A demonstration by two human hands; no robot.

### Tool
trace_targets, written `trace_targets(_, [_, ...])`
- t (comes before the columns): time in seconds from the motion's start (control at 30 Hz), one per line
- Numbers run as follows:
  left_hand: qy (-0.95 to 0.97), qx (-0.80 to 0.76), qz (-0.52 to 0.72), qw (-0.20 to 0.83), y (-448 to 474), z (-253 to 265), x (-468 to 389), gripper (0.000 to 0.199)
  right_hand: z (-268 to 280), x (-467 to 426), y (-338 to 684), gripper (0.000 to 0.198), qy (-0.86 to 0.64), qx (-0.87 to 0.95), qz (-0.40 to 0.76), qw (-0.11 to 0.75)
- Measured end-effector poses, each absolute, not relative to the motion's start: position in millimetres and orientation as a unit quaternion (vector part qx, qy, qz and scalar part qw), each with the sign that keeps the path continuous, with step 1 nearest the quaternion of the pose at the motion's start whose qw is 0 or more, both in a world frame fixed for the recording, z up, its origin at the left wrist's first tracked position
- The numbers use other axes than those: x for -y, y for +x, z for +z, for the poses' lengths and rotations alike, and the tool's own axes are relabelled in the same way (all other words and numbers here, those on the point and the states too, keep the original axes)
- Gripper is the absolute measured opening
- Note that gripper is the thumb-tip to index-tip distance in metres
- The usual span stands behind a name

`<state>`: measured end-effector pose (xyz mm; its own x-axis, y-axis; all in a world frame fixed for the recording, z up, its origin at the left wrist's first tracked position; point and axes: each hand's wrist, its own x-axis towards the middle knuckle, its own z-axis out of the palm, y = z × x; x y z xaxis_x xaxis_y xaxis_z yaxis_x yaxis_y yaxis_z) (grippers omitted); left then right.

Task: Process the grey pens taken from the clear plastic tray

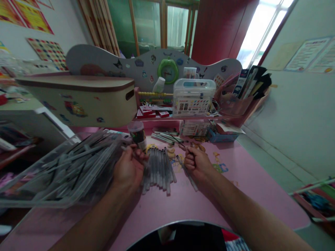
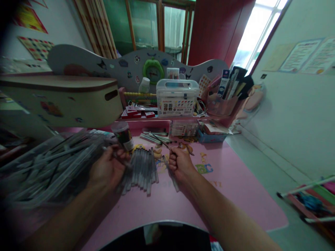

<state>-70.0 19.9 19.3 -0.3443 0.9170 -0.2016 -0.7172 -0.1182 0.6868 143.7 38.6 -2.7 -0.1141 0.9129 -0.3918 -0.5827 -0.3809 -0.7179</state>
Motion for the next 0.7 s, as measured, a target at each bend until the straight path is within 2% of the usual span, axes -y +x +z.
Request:
trace_targets(0.03, [0.167, -0.366, 0.713, 0.574, -65.4, 18.5, -16.0, 0.005, -3.3, -36.1, 141.1, 0.035, -0.410, 0.209, 0.718, 0.522])
trace_targets(0.13, [0.255, -0.376, 0.614, 0.645, -46.7, 14.5, -2.0, 0.032, -4.4, -23.9, 130.5, 0.039, -0.387, 0.279, 0.725, 0.497])
trace_targets(0.17, [0.268, -0.380, 0.586, 0.664, -40.8, 12.9, 1.9, 0.033, -4.5, -19.5, 127.1, 0.039, -0.379, 0.304, 0.731, 0.480])
trace_targets(0.27, [0.243, -0.399, 0.572, 0.674, -30.6, 8.9, 7.2, 0.013, -4.2, -11.6, 121.8, 0.036, -0.361, 0.343, 0.755, 0.426])
trace_targets(0.33, [0.198, -0.400, 0.590, 0.673, -31.0, 8.5, 5.8, 0.023, -4.3, -12.3, 123.1, 0.031, -0.360, 0.343, 0.764, 0.411])
trace_targets(0.43, [0.127, -0.371, 0.572, 0.720, -37.1, 11.3, 1.4, 0.031, -5.2, -18.4, 128.0, 0.021, -0.357, 0.335, 0.749, 0.447])
trace_targets(0.5, [0.084, -0.357, 0.534, 0.761, -40.0, 13.6, -0.1, 0.028, -4.6, -21.4, 130.1, 0.024, -0.372, 0.344, 0.711, 0.487])
trace_targets(0.6, [0.041, -0.348, 0.480, 0.804, -38.7, 14.6, 2.0, 0.020, 0.4, -19.3, 129.8, 0.020, -0.409, 0.407, 0.616, 0.537])
trace_targets(0.7, [0.037, -0.358, 0.463, 0.810, -31.6, 12.7, 7.9, 0.021, 7.8, -10.9, 127.6, 0.013, -0.417, 0.512, 0.495, 0.565])
